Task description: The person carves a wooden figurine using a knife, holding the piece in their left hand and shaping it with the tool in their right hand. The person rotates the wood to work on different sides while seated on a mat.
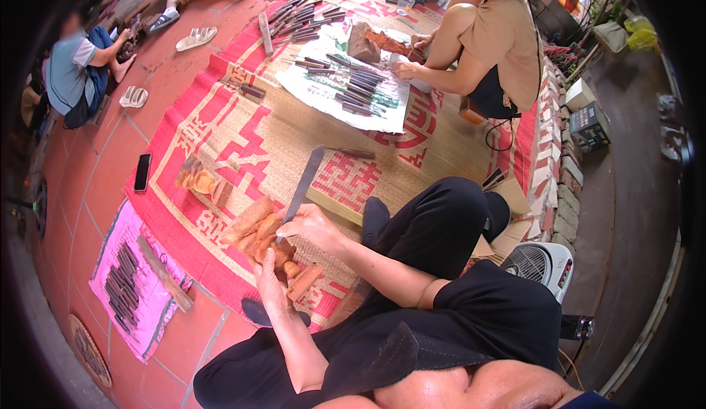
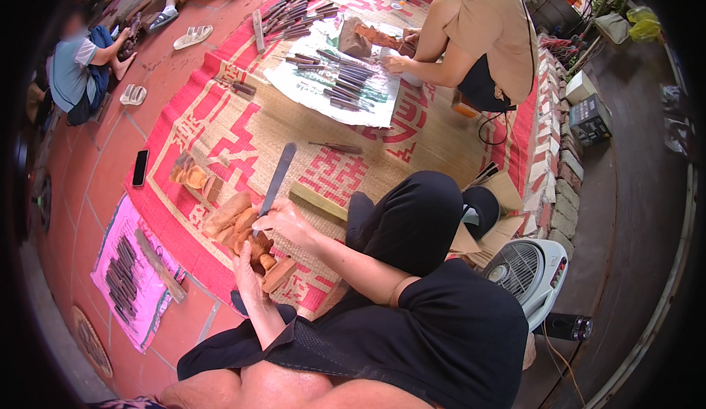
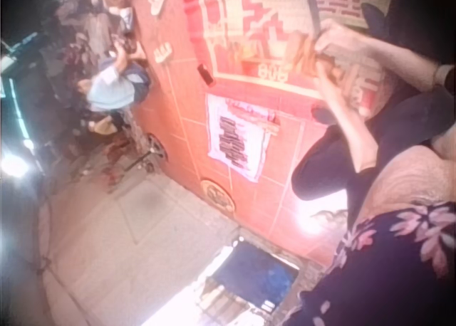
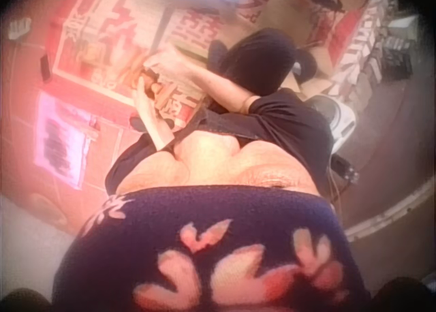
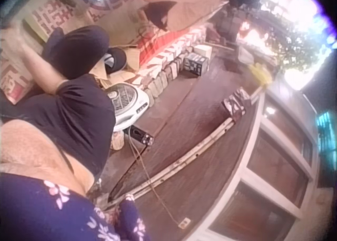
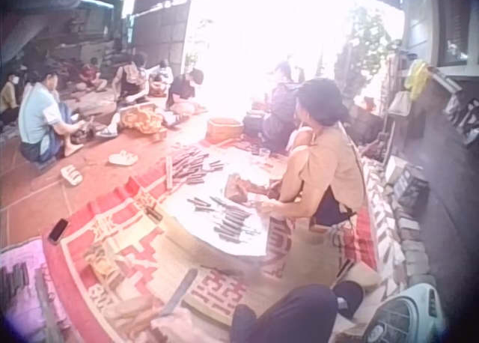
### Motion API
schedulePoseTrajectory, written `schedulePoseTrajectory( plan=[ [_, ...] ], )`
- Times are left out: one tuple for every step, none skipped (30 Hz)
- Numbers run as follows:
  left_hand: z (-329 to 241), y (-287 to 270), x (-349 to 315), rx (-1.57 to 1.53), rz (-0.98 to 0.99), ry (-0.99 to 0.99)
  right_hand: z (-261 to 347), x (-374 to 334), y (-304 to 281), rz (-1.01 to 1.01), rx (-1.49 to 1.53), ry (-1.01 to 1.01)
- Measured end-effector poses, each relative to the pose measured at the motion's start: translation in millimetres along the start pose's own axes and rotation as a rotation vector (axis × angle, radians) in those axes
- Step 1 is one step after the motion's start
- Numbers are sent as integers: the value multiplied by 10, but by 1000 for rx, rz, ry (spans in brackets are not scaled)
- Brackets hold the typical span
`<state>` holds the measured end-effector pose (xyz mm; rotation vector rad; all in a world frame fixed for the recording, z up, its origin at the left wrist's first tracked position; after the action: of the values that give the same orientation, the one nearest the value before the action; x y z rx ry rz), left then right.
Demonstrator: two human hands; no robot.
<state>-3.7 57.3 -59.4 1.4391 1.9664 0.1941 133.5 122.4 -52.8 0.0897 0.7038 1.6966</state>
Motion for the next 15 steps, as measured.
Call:
schedulePoseTrajectory(
  plan=[
    [-2, 3, 3, 5, 11, -4, 11, -11, 22, 24, 12, -20],
    [-4, 0, 2, 9, 21, -8, 11, -19, 51, 47, 23, -40],
    [-20, -2, -3, 17, 28, -9, 14, -21, 88, 76, 38, -58],
    [-33, 8, -6, 14, 29, 6, 24, -23, 91, 71, 22, -56],
    [-41, 27, -7, 11, 30, 21, 40, -24, 88, 67, 6, -55],
    [-51, 43, -10, 9, 31, 37, 51, -21, 87, 64, -10, -54],
    [-38, 35, -8, 2, 7, 25, 19, 5, 41, 38, -4, -41],
    [-19, 24, -4, -5, -17, 14, -43, 46, -33, 12, 2, -28],
    [-1, 11, -3, -13, -41, 0, -35, 52, -54, -16, 7, -14],
    [-1, 1, -3, -6, -48, -6, -30, 41, -48, -15, 5, -19],
    [-6, -12, -4, 2, -55, -12, -26, 24, -36, -13, 4, -24],
    [-8, -5, -6, 8, -60, -20, 19, -3, -7, -14, 1, -30],
    [-28, 25, -14, 4, -25, 2, 63, -29, 49, 23, 19, -28],
    [-53, 56, -26, 1, 10, 24, 109, -56, 109, 59, 38, -26],
    [-83, 88, -35, -1, 45, 49, 134, -70, 153, 97, 59, -25]
  ],
)
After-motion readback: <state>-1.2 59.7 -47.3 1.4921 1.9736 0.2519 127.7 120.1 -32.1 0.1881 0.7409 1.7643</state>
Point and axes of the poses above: each hand's wrist, its own x-axis towards the middle knuckle, its own y-axis out of the palm, z = x × y, the point moved 5 cm from there along x, towards the middle knuckle, and after that the axes turned 3 degrees about x, right-handed, at the moved point
